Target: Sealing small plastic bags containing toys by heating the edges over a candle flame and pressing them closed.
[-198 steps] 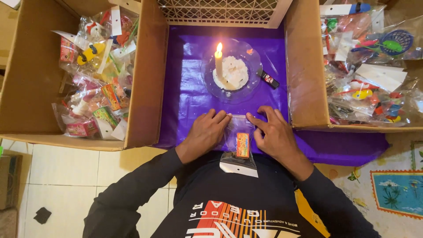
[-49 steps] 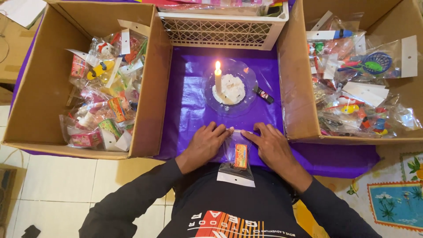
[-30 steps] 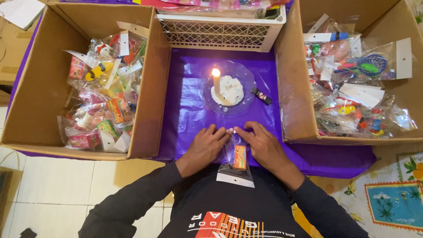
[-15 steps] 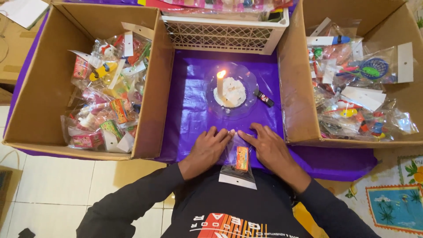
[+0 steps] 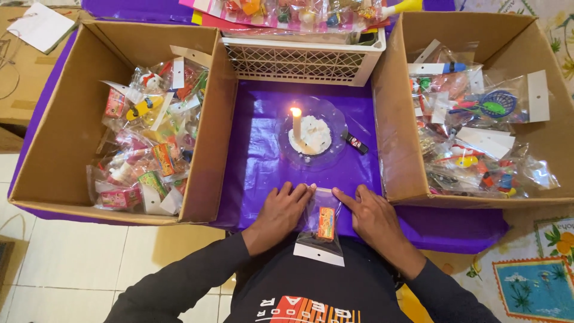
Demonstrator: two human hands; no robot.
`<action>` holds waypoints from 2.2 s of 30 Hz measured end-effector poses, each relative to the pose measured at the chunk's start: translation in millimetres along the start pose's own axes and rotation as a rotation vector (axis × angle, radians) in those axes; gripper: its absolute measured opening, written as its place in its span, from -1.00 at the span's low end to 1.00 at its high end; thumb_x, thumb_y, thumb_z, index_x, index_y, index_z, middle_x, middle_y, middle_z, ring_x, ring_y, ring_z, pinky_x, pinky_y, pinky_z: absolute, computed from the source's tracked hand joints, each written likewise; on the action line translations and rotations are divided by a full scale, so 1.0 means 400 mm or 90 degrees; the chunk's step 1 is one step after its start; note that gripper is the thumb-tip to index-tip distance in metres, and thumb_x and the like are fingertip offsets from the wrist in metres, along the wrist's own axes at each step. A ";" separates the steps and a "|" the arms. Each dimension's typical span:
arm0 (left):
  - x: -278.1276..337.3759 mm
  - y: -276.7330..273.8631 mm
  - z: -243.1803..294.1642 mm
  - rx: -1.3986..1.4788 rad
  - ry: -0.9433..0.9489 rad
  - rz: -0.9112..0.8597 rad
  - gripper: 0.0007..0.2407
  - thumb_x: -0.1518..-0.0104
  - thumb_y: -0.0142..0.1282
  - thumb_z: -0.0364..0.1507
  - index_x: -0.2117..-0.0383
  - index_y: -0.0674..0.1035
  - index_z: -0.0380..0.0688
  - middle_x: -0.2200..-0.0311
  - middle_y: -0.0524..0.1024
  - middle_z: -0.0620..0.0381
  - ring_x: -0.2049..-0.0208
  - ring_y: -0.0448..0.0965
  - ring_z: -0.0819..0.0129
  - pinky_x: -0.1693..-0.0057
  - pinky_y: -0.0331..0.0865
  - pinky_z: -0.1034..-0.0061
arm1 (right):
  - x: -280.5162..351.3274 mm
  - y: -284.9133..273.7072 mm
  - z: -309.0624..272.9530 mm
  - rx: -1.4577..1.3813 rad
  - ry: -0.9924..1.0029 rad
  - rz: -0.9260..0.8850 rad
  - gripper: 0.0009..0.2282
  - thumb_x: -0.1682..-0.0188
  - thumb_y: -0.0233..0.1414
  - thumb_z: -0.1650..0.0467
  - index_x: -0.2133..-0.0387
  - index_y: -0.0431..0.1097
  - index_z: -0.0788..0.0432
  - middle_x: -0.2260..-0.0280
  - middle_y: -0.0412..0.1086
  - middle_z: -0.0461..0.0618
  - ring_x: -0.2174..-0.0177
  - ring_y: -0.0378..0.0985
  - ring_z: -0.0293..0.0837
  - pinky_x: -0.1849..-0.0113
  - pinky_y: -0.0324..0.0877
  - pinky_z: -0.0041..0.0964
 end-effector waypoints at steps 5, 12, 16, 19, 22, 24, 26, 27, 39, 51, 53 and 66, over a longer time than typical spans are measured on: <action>-0.006 -0.014 -0.005 0.000 0.009 -0.018 -0.73 -0.20 -0.08 -0.42 -0.01 0.52 0.06 0.18 0.44 0.21 0.18 0.45 0.17 0.29 0.36 0.38 | 0.006 0.007 0.004 -0.007 0.002 -0.005 -0.50 0.07 -0.10 0.48 -0.10 0.43 -0.33 0.41 0.22 -0.11 0.44 0.51 0.01 0.36 0.39 -0.09; -0.011 -0.020 0.000 -0.010 0.050 -0.024 -0.70 -0.19 -0.14 -0.45 -0.05 0.49 0.02 0.13 0.46 0.20 0.15 0.48 0.15 0.28 0.39 0.40 | 0.009 -0.007 0.001 -0.038 0.010 0.001 -0.53 0.07 -0.07 0.49 -0.10 0.45 -0.23 0.40 0.24 -0.08 0.41 0.51 0.04 0.34 0.36 -0.08; -0.011 -0.026 -0.002 -0.012 0.057 -0.032 -0.68 -0.19 -0.16 -0.46 -0.07 0.48 0.00 0.12 0.44 0.20 0.13 0.48 0.14 0.26 0.39 0.39 | 0.012 -0.004 0.001 -0.028 0.007 0.002 -0.55 0.08 -0.05 0.48 -0.08 0.46 -0.20 0.39 0.27 -0.07 0.40 0.50 0.04 0.34 0.34 -0.07; -0.007 -0.019 -0.001 -0.003 0.061 -0.042 -0.67 -0.17 -0.16 -0.47 -0.07 0.48 -0.01 0.09 0.45 0.19 0.14 0.47 0.17 0.29 0.39 0.40 | 0.015 -0.009 0.001 -0.046 0.009 0.013 -0.59 0.07 -0.06 0.49 -0.04 0.49 -0.14 0.40 0.27 -0.05 0.42 0.50 0.06 0.36 0.33 -0.07; -0.008 -0.022 -0.005 -0.003 0.054 -0.040 -0.67 -0.16 -0.16 -0.46 -0.07 0.47 -0.01 0.09 0.45 0.19 0.15 0.47 0.16 0.27 0.39 0.38 | 0.015 -0.008 0.002 -0.046 0.004 0.026 -0.60 0.07 -0.04 0.49 -0.02 0.50 -0.14 0.41 0.28 -0.05 0.43 0.49 0.05 0.36 0.33 -0.08; -0.007 -0.025 -0.005 0.003 0.049 -0.040 -0.67 -0.15 -0.16 -0.47 -0.05 0.49 0.00 0.08 0.47 0.19 0.15 0.48 0.15 0.27 0.39 0.39 | 0.020 0.000 0.006 -0.049 0.004 0.043 -0.65 0.06 -0.03 0.47 0.04 0.53 -0.12 0.41 0.28 -0.09 0.42 0.49 0.00 0.36 0.33 -0.12; -0.010 -0.041 -0.005 -0.001 0.051 -0.041 -0.67 -0.15 -0.15 -0.47 -0.05 0.49 -0.01 0.08 0.47 0.19 0.15 0.47 0.16 0.27 0.38 0.39 | 0.021 -0.017 -0.003 -0.055 0.004 0.046 -0.66 0.06 -0.02 0.47 0.04 0.53 -0.11 0.41 0.28 -0.09 0.42 0.49 0.00 0.36 0.33 -0.12; -0.012 -0.049 -0.003 -0.003 0.054 -0.041 -0.67 -0.15 -0.14 -0.47 -0.05 0.49 -0.01 0.08 0.47 0.19 0.15 0.47 0.16 0.27 0.38 0.39 | 0.022 -0.026 -0.005 -0.059 0.004 0.049 -0.66 0.06 -0.02 0.47 0.05 0.54 -0.09 0.42 0.27 -0.09 0.42 0.49 0.00 0.36 0.33 -0.12; -0.004 0.003 -0.005 0.021 0.056 -0.044 -0.69 -0.15 -0.11 -0.47 -0.03 0.50 -0.02 0.08 0.45 0.17 0.17 0.46 0.15 0.26 0.36 0.39 | -0.048 -0.070 -0.022 -0.140 0.014 0.090 -0.90 0.08 0.12 0.40 0.37 0.60 0.10 0.41 0.41 -0.01 0.38 0.58 0.01 0.34 0.45 -0.21; 0.000 0.032 -0.021 0.078 0.020 -0.042 -0.69 -0.15 -0.09 -0.46 -0.03 0.52 -0.02 0.14 0.43 0.19 0.18 0.45 0.15 0.25 0.38 0.37 | -0.109 -0.037 -0.030 -0.298 0.083 0.018 -0.93 0.04 0.20 0.41 0.32 0.55 0.13 0.36 0.43 0.02 0.26 0.61 0.11 0.22 0.49 -0.11; -0.014 0.026 -0.036 0.147 0.008 -0.037 -0.70 -0.11 -0.05 -0.49 0.01 0.54 -0.03 0.18 0.45 0.17 0.22 0.48 0.11 0.26 0.41 0.34 | -0.117 -0.028 -0.028 -0.303 0.077 -0.003 -0.93 0.06 0.20 0.43 0.33 0.53 0.13 0.36 0.42 0.03 0.25 0.60 0.13 0.20 0.49 -0.08; -0.042 -0.089 -0.130 0.582 -0.197 0.185 -0.89 -0.07 0.35 -0.41 0.32 0.67 -0.02 0.24 0.50 0.08 0.16 0.54 -0.01 0.00 0.42 0.22 | -0.144 -0.075 -0.061 -0.531 0.086 -0.048 -0.89 0.09 0.19 0.47 0.31 0.48 0.15 0.44 0.51 0.15 0.39 0.59 0.12 0.29 0.45 -0.03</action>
Point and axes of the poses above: each hand's wrist, its own x-axis away from the middle knuckle, its own y-axis out of the palm, z = x × y, the point moved 8 cm from there along -x, towards the middle knuckle
